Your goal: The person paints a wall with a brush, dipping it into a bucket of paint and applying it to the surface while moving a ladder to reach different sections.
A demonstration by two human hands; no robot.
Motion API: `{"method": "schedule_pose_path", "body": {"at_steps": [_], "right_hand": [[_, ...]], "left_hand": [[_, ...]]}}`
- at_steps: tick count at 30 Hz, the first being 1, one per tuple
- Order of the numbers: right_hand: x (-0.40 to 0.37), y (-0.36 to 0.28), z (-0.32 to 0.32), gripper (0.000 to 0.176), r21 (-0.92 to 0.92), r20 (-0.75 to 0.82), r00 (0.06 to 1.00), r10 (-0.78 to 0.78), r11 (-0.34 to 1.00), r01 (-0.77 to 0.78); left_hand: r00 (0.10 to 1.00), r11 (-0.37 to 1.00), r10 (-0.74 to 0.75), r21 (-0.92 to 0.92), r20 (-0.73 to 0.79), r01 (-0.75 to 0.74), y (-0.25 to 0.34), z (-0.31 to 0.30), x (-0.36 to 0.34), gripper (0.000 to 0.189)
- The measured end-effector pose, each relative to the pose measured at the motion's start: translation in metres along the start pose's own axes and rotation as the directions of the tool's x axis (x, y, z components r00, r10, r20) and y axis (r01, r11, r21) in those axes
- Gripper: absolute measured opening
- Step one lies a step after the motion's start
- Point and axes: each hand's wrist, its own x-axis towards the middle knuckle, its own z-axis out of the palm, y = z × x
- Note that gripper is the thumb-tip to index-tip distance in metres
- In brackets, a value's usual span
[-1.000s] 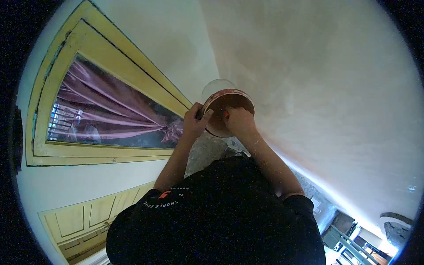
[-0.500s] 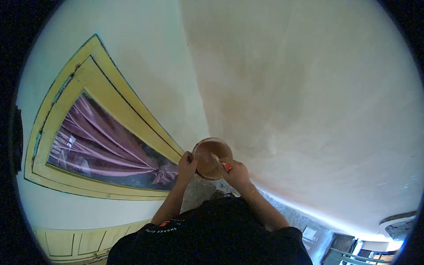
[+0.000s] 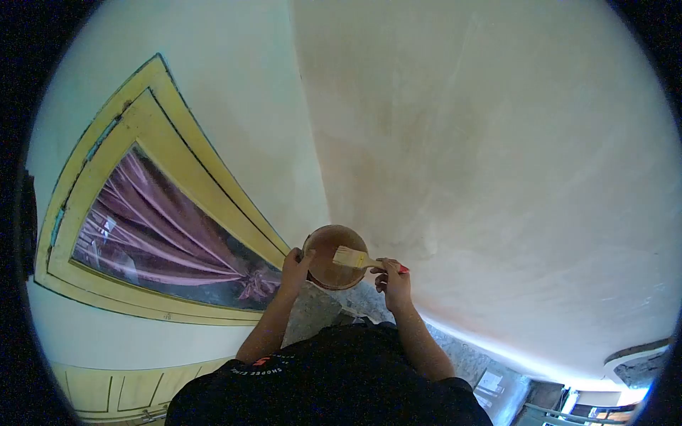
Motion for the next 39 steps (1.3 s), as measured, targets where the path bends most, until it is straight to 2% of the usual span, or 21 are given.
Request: {"method": "schedule_pose_path", "body": {"at_steps": [2,4,5,7,8,10,14,17,19,21,23,26,28,30,31,33,35,37,38,39], "right_hand": [[-0.003,0.004,-0.002,0.024,0.014,-0.01,1.0,0.018,1.0,-0.017],[0.002,0.008,-0.004,0.024,0.168,-0.009,0.996,0.094,0.982,-0.091],[0.005,0.009,-0.005,0.024,0.163,-0.011,0.994,0.109,0.981,-0.106],[0.005,0.015,-0.008,0.023,0.081,0.006,0.999,0.05,0.995,-0.051],[0.004,0.013,-0.008,0.022,0.144,0.017,0.996,0.088,0.986,-0.09],[0.003,0.015,-0.009,0.023,0.157,0.026,0.995,0.094,0.983,-0.097],[0.005,0.021,-0.011,0.023,0.215,0.029,0.993,0.118,0.969,-0.122],[0.005,0.023,-0.015,0.023,0.202,0.043,0.995,0.088,0.975,-0.095],[0.005,0.023,-0.017,0.022,0.198,0.034,0.997,0.071,0.977,-0.076],[0.007,0.018,-0.018,0.021,0.198,0.02,0.998,0.053,0.979,-0.056],[0.004,0.011,-0.019,0.021,0.087,0.04,0.994,0.099,0.991,-0.102],[0.009,0.013,-0.022,0.02,0.115,0.043,0.995,0.087,0.989,-0.091],[0.015,0.005,-0.025,0.021,0.178,0.033,0.998,0.06,0.982,-0.065],[0.02,-0.009,-0.024,0.021,0.24,0.022,0.999,0.042,0.97,-0.046],[0.022,-0.024,-0.019,0.022,0.252,-0.004,1.0,-0.025,0.967,0.025],[0.027,-0.06,-0.004,0.026,0.227,-0.026,0.981,-0.192,0.955,0.193],[0.02,-0.11,0.02,0.029,0.049,-0.001,0.901,-0.434,0.9,0.433],[0.011,-0.164,0.048,0.026,-0.238,-0.024,0.767,-0.641,0.749,0.619],[0.013,-0.182,0.055,0.023,-0.334,0.051,0.631,-0.774,0.582,0.742],[0.011,-0.206,0.068,0.022,-0.555,0.216,0.272,-0.938,0.111,0.825]], "left_hand": [[0.998,0.998,-0.059,-0.023,0.024,0.059,-0.003,-0.002,-0.001,0.038],[0.998,0.989,0.06,0.139,-0.014,-0.057,-0.009,-0.003,0.004,0.036],[0.999,0.989,0.044,0.141,-0.017,-0.041,-0.003,-0.002,0.004,0.036],[1.0,1.0,-0.012,0.025,-0.024,0.013,0.004,-0.002,-0.004,0.037],[0.999,0.999,-0.03,0.033,-0.025,0.031,0.0,-0.004,-0.008,0.037],[1.0,0.999,0.02,0.049,-0.016,-0.019,-0.003,-0.004,-0.003,0.037],[1.0,0.999,0.0,0.048,-0.023,0.001,-0.012,-0.003,-0.001,0.037],[0.999,0.996,0.036,0.079,-0.014,-0.034,-0.012,-0.002,0.0,0.036],[1.0,1.0,-0.013,-0.007,0.001,0.013,-0.008,0.0,-0.001,0.037],[1.0,1.0,-0.009,-0.016,-0.007,0.009,-0.014,0.002,0.001,0.037],[1.0,1.0,-0.007,-0.017,-0.002,0.007,-0.01,0.002,0.0,0.037],[0.996,0.997,-0.05,0.064,0.071,0.045,-0.012,0.002,0.001,0.039],[0.994,0.992,-0.082,0.104,0.075,0.074,-0.033,0.008,0.012,0.04],[0.999,0.997,-0.019,0.071,0.035,0.017,-0.046,0.018,0.019,0.041],[0.999,0.998,0.032,0.05,-0.006,-0.031,-0.05,0.021,0.02,0.043],[1.0,0.998,0.022,0.058,-0.004,-0.021,-0.051,0.024,0.018,0.042],[1.0,0.997,0.012,0.074,0.002,-0.012,-0.055,0.026,0.018,0.041],[0.991,0.959,0.13,0.257,-0.035,-0.116,-0.074,0.031,0.022,0.04],[0.989,0.962,0.143,0.238,-0.034,-0.131,-0.087,0.033,0.024,0.04],[0.989,0.962,0.145,0.236,-0.029,-0.135,-0.09,0.033,0.021,0.04]]}}
